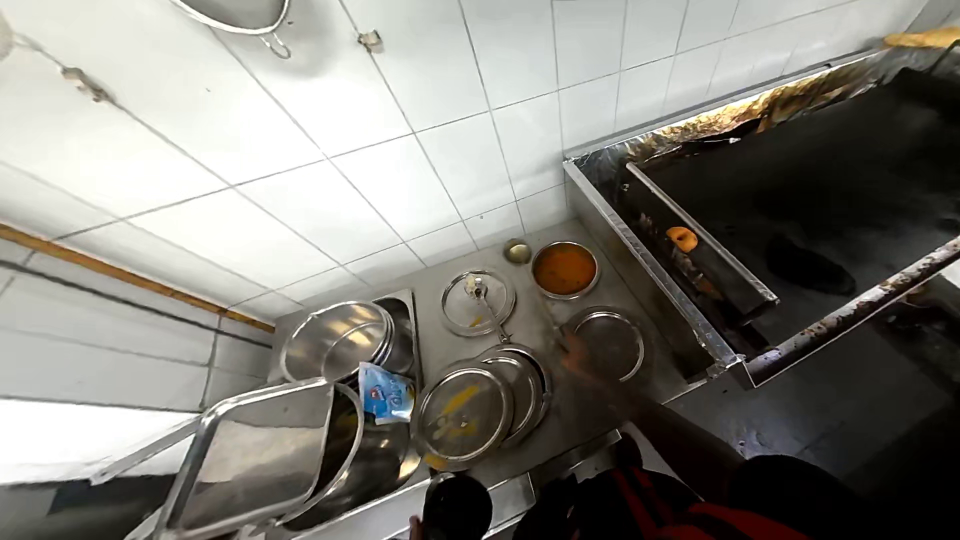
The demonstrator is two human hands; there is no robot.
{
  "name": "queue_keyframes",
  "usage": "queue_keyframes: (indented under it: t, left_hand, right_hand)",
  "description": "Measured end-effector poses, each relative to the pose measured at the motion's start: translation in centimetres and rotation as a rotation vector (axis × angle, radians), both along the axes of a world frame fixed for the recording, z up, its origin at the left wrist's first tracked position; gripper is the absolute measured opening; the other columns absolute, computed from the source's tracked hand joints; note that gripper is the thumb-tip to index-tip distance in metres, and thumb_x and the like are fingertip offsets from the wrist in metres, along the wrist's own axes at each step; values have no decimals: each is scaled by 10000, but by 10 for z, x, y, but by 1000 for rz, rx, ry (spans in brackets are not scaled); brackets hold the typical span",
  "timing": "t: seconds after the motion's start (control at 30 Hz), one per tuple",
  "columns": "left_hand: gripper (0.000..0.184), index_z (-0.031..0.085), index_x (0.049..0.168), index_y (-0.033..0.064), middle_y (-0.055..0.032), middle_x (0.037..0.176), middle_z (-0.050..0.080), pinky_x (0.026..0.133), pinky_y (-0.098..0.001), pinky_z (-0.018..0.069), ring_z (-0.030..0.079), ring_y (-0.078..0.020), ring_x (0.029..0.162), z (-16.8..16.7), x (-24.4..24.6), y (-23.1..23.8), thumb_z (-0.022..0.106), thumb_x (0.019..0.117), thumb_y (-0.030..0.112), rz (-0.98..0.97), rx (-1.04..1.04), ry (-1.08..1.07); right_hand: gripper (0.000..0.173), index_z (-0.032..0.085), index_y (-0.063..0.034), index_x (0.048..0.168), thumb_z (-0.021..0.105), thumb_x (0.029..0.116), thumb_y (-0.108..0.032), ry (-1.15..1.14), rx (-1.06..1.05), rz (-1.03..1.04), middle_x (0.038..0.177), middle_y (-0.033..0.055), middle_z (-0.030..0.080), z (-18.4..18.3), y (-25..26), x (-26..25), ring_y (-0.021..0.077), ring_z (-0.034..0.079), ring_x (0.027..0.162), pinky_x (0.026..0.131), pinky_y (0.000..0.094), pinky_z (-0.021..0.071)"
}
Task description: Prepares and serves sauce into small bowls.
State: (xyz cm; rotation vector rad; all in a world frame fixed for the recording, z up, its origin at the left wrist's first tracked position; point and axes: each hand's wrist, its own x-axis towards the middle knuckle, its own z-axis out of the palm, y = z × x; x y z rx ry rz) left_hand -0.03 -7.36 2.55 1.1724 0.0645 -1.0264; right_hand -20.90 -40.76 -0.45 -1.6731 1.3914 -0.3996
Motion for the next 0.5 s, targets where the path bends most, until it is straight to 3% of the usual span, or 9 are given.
queue_keyframes:
  t: [0.03, 0.1, 0.17, 0.3, 0.37, 0.43, 0.5]
  left_hand:
    - [545, 537, 1350, 143, -72, 1196, 685, 907, -482, 585, 674, -202, 1086, -25, 3, -2, 342, 1066, 565, -33, -72, -40]
    - [612, 544, 1377, 120, -126, 1215, 676, 867, -511, 579, 669, -256, 1067, -59, 3, -15, 333, 1051, 593, -45, -27, -119]
    - [600, 561, 1375, 122, -140, 1219, 674, 849, -523, 576, 667, -276, 1060, -64, 6, -30, 308, 1065, 569, -61, 57, -171]
    - [621, 568, 1384, 131, -145, 1141, 693, 744, -470, 590, 687, -273, 936, -61, 6, -43, 280, 1074, 586, -217, 230, -285]
    - [641, 412, 1535, 189, -161, 1214, 674, 748, -479, 584, 685, -298, 964, -69, 9, -48, 302, 1063, 608, -348, 316, -342]
    - [674, 321, 1578, 216, -168, 1307, 641, 795, -523, 584, 678, -328, 1038, -74, 11, -62, 357, 1044, 625, -429, 352, -398]
    - [715, 270, 1603, 278, -133, 1481, 535, 921, -568, 551, 626, -333, 1192, -63, 6, -75, 444, 1013, 643, -484, 387, -443]
  right_hand:
    - [545, 436, -71, 1513, 567, 1049, -325, -11, -1, -37, 1245, 233, 666, -5, 2, -14, 380, 680, 1104, 952, 584, 548]
    - [556, 421, -118, 1534, 557, 1054, -363, -71, 4, -90, 1171, 211, 692, -2, 15, -41, 361, 699, 1000, 876, 579, 572]
    - [535, 430, -168, 1517, 548, 1057, -415, -130, 11, -124, 1099, 186, 702, 5, 31, -63, 350, 694, 900, 777, 581, 575]
    - [474, 487, -96, 1414, 529, 1066, -414, -107, 13, -109, 982, 161, 685, 3, 36, -87, 311, 662, 746, 655, 535, 568]
    - [446, 496, -82, 1401, 523, 1076, -386, -104, 26, -94, 1012, 159, 698, 6, 41, -92, 299, 666, 760, 660, 516, 566]
    - [438, 503, -82, 1399, 532, 1074, -374, -90, 36, -105, 988, 159, 686, 10, 47, -95, 295, 644, 714, 615, 503, 554]
    - [488, 476, -109, 1445, 535, 1069, -415, -80, 61, -97, 1016, 163, 684, 19, 58, -100, 284, 636, 700, 616, 494, 557]
